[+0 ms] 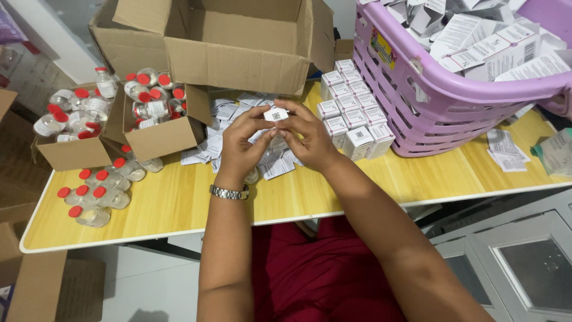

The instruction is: The person places small bottles with red caps into white boxes, folds the box flaps, and stacks the completed boxes on the table. The person repeats this process with multiple bottles and boxes.

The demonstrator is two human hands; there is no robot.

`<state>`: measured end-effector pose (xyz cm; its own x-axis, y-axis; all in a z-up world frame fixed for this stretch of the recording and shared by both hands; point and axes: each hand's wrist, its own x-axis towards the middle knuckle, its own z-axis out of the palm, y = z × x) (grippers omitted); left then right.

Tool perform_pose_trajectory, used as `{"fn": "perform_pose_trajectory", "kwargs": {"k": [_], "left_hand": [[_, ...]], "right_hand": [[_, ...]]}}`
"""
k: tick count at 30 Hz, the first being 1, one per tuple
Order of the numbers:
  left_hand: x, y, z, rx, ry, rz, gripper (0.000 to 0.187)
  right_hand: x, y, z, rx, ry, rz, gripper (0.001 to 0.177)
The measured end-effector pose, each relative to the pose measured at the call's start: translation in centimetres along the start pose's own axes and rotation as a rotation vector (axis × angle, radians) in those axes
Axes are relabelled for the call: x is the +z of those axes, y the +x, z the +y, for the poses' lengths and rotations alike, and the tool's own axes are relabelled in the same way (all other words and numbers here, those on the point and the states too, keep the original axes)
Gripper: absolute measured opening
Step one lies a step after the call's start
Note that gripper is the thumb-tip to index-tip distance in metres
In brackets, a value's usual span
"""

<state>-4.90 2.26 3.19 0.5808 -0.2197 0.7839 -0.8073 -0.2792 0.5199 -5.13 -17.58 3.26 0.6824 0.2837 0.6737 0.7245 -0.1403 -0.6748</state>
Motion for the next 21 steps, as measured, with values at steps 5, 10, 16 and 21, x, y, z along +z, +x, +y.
{"fn": "perform_pose_trajectory", "kwargs": {"k": [5, 10, 16, 21], "left_hand": [[0.2, -0.2, -1.9, -0.108, -0.402, 0.169, 0.022], [-2.1, -0.2, -3.6, -0.305, -0.97, 0.329, 0.037], [-2.2, -0.7, -3.6, -0.323, -0.846, -0.004, 0.053], [-1.6, -0.4, -3.3, -0.309, -0.702, -0.01, 0.048]], "right_hand": [[0.8, -0.6, 0.3, -0.212, -0.128, 0.108, 0.057], [1.1, -0.8, 1.1, -0.159, 0.074, 0.05, 0.083], [2.2, -1.3, 2.4, -0.076, 0.157, 0.189, 0.071], [2.4, -1.1, 2.9, -0.191, 0.145, 0.236, 0.046]]}}
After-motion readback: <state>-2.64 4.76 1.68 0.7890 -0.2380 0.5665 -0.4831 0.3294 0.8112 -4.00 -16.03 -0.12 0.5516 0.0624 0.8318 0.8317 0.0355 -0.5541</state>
